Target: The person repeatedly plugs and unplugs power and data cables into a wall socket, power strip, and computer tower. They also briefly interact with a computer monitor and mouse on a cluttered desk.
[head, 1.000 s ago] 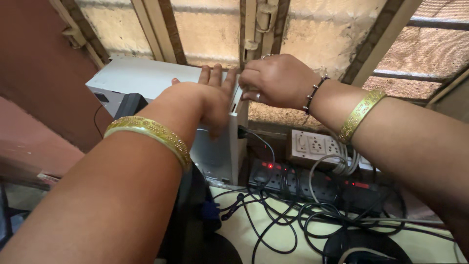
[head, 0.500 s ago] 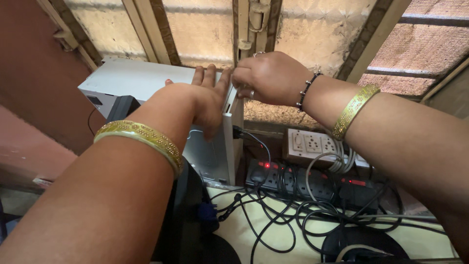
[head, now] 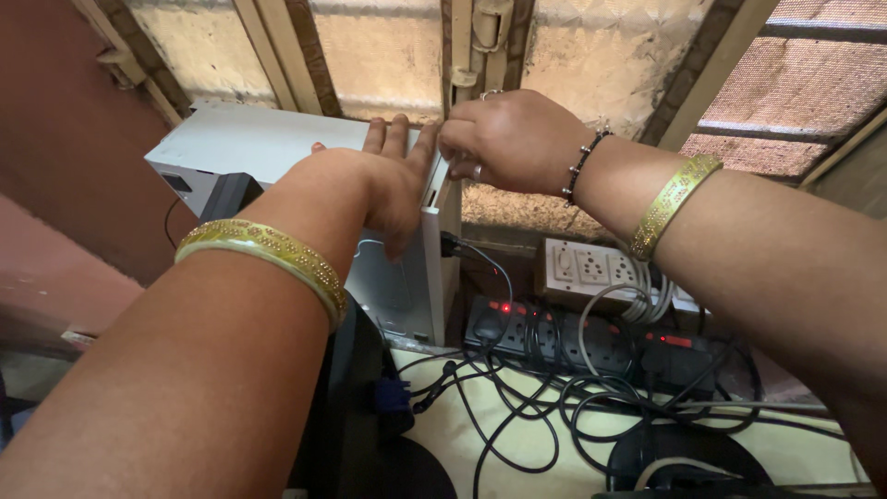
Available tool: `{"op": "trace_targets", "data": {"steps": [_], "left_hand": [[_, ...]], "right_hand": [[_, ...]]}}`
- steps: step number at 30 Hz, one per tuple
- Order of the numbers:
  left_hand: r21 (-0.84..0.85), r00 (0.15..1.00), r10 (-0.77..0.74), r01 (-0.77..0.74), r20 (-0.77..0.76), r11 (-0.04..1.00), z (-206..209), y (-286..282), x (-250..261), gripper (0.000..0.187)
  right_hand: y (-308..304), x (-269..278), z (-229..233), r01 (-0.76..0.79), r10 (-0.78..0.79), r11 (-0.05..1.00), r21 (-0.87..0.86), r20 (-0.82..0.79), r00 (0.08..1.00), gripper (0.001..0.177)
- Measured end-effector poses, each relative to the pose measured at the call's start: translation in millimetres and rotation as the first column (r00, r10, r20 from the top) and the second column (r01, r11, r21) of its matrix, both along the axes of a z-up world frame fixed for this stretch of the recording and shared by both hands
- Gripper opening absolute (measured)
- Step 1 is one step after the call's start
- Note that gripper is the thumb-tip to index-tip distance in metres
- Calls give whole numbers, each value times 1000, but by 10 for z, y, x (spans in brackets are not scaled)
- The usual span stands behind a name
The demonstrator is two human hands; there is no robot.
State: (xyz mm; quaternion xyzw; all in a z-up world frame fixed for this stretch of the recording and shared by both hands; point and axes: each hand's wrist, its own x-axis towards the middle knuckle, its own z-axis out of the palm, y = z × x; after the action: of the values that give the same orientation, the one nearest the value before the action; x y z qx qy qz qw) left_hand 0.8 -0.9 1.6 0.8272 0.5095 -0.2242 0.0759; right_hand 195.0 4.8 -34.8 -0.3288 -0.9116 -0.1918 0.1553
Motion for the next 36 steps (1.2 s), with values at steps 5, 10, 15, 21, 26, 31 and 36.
{"op": "trace_targets", "data": {"steps": [5, 10, 15, 21, 26, 31, 36], "left_hand": [[-3, 1000, 5, -5, 12, 1000, 2, 0, -4, 143], [3, 1000, -3, 3, 7, 1000, 6, 1, -1, 144], [-3, 1000, -11, 12, 19, 1000, 3, 22, -7, 145], [14, 1000, -19, 19, 25, 1000, -31, 48, -6, 147], [32, 999, -43, 43, 6, 999, -77, 91, -2, 149], [31, 998, -54, 53, 22, 998, -104, 130, -6, 150], [30, 999, -47, 46, 23, 998, -81, 115, -13, 148]], "right_hand": [[-5, 6, 5, -18, 18, 1000, -4, -6, 1000, 24], [3, 7, -3, -32, 32, 999, 18, -8, 999, 25], [8, 11, -13, -13, 13, 1000, 16, 2, 1000, 25], [6, 11, -6, -12, 11, 1000, -10, -10, 1000, 24], [-1, 13, -9, -26, 26, 1000, -3, -11, 1000, 24], [-11, 9, -1, -22, 22, 1000, 11, -4, 1000, 25], [-14, 2, -8, -17, 17, 1000, 2, -19, 1000, 26]]}}
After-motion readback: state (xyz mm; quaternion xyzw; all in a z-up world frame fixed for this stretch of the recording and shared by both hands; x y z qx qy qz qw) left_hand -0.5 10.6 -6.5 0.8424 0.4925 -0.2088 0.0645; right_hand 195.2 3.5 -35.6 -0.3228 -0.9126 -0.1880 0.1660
